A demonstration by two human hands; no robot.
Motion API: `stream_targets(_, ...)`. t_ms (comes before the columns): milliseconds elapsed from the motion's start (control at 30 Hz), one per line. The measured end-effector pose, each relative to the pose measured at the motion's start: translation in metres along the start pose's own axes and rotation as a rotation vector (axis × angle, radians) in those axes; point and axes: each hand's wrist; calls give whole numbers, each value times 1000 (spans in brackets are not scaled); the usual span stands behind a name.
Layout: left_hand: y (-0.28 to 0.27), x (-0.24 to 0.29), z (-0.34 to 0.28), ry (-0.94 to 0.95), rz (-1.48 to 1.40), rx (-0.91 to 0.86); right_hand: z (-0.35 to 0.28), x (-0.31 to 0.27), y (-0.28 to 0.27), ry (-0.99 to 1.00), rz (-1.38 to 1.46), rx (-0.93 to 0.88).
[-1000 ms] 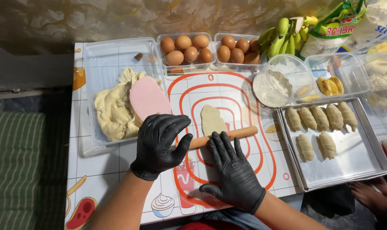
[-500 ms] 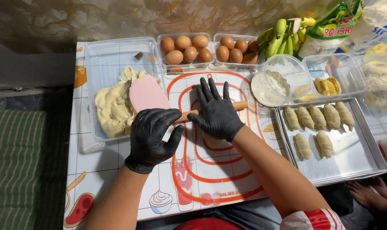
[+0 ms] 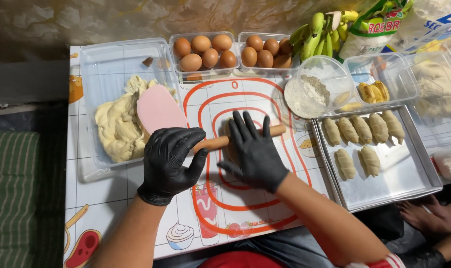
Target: Wrapping fillings into dough to prepare pastries for baking.
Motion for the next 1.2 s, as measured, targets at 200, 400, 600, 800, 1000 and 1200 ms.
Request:
stream_targets(200, 7, -10, -11, -20, 62, -8, 91, 31, 6, 97, 56, 3)
stream_targets(400, -1, -1, 0, 11, 15, 5, 4, 0, -3, -50, -13, 49)
stream_targets(600, -11, 2, 4, -38, 53, -103, -82, -42, 4, -16, 22, 39)
stream_targets(800, -8, 2, 2, -49, 39, -87, 18, 12, 6, -25, 33, 107)
stream_targets(1000, -9, 0, 4, -72, 66, -93, 80, 28, 1, 43, 72, 39)
stream_targets(1200, -11, 2, 3, -56, 50, -113, -61, -30, 5, -87, 18, 92)
Point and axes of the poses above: each hand's wrist, its own z-axis towards the middle knuckle, its own y-axis out of the palm, x = y × z, and after that the axes turned 12 degrees about -x, right-handed
